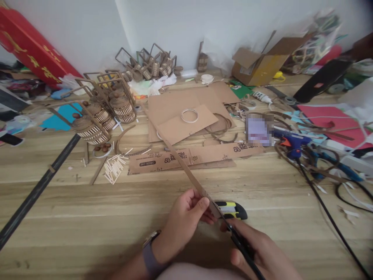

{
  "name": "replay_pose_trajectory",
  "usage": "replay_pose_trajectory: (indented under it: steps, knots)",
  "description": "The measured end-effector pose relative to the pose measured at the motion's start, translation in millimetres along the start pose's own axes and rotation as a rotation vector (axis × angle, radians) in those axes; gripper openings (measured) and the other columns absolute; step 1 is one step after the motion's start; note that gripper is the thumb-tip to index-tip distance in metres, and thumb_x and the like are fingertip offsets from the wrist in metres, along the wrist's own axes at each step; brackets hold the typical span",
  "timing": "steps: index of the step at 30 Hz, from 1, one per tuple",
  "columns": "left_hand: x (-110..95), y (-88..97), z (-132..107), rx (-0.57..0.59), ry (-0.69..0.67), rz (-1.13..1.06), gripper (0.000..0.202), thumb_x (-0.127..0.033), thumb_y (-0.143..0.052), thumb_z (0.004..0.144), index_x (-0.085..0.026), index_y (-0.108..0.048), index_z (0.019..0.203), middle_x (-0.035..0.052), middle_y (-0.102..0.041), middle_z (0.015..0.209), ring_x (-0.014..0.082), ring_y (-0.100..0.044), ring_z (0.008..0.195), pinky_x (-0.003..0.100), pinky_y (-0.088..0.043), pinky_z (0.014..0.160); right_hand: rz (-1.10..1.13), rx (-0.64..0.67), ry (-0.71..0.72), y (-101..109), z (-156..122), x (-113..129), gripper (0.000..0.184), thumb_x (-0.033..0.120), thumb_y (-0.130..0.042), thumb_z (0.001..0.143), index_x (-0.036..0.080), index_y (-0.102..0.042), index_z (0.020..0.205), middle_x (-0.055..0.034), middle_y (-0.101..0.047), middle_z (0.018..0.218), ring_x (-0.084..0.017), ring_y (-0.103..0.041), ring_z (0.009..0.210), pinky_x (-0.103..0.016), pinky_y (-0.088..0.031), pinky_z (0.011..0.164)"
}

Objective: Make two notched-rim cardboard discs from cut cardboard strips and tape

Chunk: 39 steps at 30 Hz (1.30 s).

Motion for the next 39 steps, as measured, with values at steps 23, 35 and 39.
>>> replay_pose_trajectory:
  steps: [23,35,39]
  knots:
    - [2,-3.7,-3,0.003,0.063,-0.006,0.064,-0.071,-0.077,0.055,-0.015,-0.055,0.075,-0.0001,-0.064,0.058,0.0111,-0.061,0.053,0.025,-0.053,0.056,-0.009,-0.042,-0.092,-11,-10,-16,0.073,0.089,-0.032,0.076,0.023,-0.062,0.08,0.0047,-0.043,0.057,-0.012,-0.038,0.053,-0.023,-0.033,0.051]
    - [9,-8.4,-9,0.066,0.074,0.022,0.053,-0.063,-0.073,0.067,-0.015,-0.052,0.079,0.0022,-0.065,0.059,0.0145,-0.065,0.053,0.027,-0.053,0.056,0.075,-0.024,0.022,-3,-4,-4,0.066,0.078,-0.037,0.085,0.022,-0.07,0.097,-0.0024,-0.062,0.07,-0.02,-0.06,0.067,-0.026,-0.048,0.059]
    - [6,-8.6,-10,0.067,0.063,0.044,0.052,-0.062,-0.072,0.068,-0.015,-0.053,0.079,0.0028,-0.065,0.062,0.0142,-0.064,0.053,0.028,-0.053,0.057,0.063,-0.037,0.019,-5,-2,-5,0.056,0.07,-0.041,0.089,0.023,-0.072,0.094,-0.0034,-0.067,0.076,-0.021,-0.064,0.073,-0.028,-0.053,0.068]
Point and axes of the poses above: each hand's wrist, its own z-axis towards the middle knuckle, its own y-axis out of the back of the hand, x = y × z, the point moved 5 cm from there along z, towards the middle knuckle
